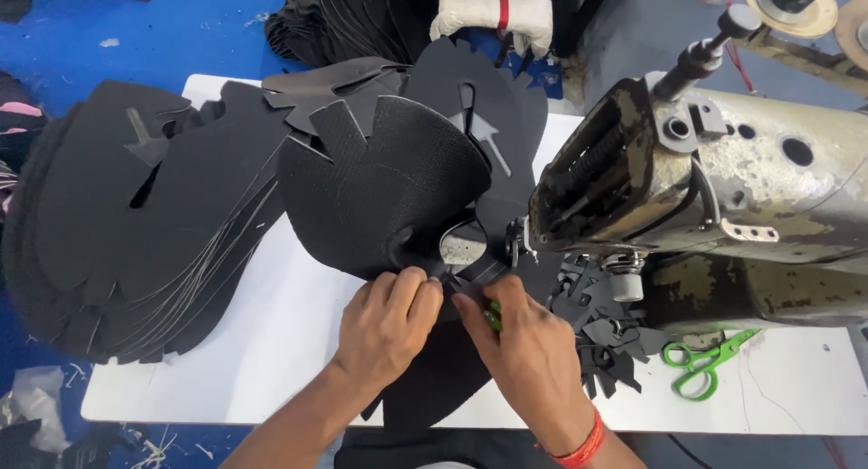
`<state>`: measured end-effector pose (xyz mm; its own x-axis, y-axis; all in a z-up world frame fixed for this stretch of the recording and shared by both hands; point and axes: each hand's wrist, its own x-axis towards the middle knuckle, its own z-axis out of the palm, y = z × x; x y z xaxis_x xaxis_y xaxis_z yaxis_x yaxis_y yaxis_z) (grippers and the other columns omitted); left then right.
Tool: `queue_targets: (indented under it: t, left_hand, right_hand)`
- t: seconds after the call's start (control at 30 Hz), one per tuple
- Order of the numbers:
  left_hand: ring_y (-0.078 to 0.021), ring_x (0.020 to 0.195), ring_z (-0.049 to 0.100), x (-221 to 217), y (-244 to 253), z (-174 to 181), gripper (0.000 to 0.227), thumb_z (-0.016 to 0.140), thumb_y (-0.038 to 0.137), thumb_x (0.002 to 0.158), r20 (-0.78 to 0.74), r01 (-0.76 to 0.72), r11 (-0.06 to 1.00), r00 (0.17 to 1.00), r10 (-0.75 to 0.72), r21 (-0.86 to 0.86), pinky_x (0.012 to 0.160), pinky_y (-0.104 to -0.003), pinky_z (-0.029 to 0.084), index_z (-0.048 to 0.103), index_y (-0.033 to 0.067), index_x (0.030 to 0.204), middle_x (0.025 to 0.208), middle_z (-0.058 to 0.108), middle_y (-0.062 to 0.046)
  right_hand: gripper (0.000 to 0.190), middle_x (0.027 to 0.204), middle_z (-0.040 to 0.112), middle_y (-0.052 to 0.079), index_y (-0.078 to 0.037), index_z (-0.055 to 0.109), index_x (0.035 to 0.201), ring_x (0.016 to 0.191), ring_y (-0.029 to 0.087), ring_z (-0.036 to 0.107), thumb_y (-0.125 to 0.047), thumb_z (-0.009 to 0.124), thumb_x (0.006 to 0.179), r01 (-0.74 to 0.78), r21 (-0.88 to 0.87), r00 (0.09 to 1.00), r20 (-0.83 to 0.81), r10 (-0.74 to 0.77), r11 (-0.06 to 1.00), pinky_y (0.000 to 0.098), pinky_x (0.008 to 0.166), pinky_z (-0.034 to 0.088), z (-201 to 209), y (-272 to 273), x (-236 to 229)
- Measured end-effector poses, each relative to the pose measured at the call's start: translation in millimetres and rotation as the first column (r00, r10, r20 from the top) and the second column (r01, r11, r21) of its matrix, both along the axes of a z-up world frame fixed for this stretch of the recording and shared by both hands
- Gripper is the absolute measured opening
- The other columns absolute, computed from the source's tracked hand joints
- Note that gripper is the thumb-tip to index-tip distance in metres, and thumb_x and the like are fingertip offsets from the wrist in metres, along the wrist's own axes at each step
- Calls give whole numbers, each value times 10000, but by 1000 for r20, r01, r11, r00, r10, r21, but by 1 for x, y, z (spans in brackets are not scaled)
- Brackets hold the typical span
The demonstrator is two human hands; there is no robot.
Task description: The person sews black material pieces using a sewing machine. They pick up pieces from a stack, align them under the needle, and guide them through the machine to stitch the edges. The person repeats this process for multiple pieces throughout the video.
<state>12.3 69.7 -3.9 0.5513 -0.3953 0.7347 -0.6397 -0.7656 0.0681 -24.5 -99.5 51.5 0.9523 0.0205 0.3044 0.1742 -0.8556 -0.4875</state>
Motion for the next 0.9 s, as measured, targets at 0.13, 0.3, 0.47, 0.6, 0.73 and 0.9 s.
queue_targets:
  t: [0.13,0.3,0.47,0.6,0.73,0.9]
  left_hand:
    - [-132,709,577,-1,1,2,130,740,84,895,17,-10,998,1000,9,69,577,-265,522,626,96,835,901,590,-11]
    - [-133,721,566,0,3,7,124,715,113,894,39,-16,986,999,9,167,589,-261,510,618,123,818,895,593,2]
    - [-147,724,544,4,4,10,103,693,160,885,43,-19,958,999,7,285,615,-272,506,623,137,812,861,571,8]
    - [-155,753,547,8,3,5,76,691,157,866,2,9,936,1000,-10,351,649,-272,513,634,125,828,860,565,5]
    - [-164,756,552,14,2,12,70,693,139,820,-72,47,941,997,-24,335,650,-269,523,625,121,826,849,564,-8]
    - [-171,745,561,19,3,39,102,707,124,783,-153,79,938,988,-28,337,634,-269,531,610,114,814,838,570,-21]
  right_hand:
    - [329,647,675,110,-38,565,868,504,301,659,-287,780,887,16,-53,999,39,-14,998,378,419,477,2,4,5]
    - [338,642,683,110,-51,561,822,500,296,669,-327,730,917,35,-147,997,-63,-44,988,389,412,487,11,12,13]
    - [279,681,692,105,-59,564,843,598,275,701,-301,659,944,-32,-300,1000,-8,31,953,372,462,526,9,14,23]
    - [161,743,693,104,-49,575,913,643,238,714,-204,612,929,-112,-498,994,-52,100,860,351,465,535,-2,11,31]
    - [123,732,680,93,-67,572,928,641,250,708,-177,612,890,-167,-494,986,-66,155,853,371,489,537,-13,0,33]
    - [297,695,688,107,-51,557,891,566,312,680,-323,664,945,-143,-295,988,-91,121,945,424,444,510,-4,-3,29]
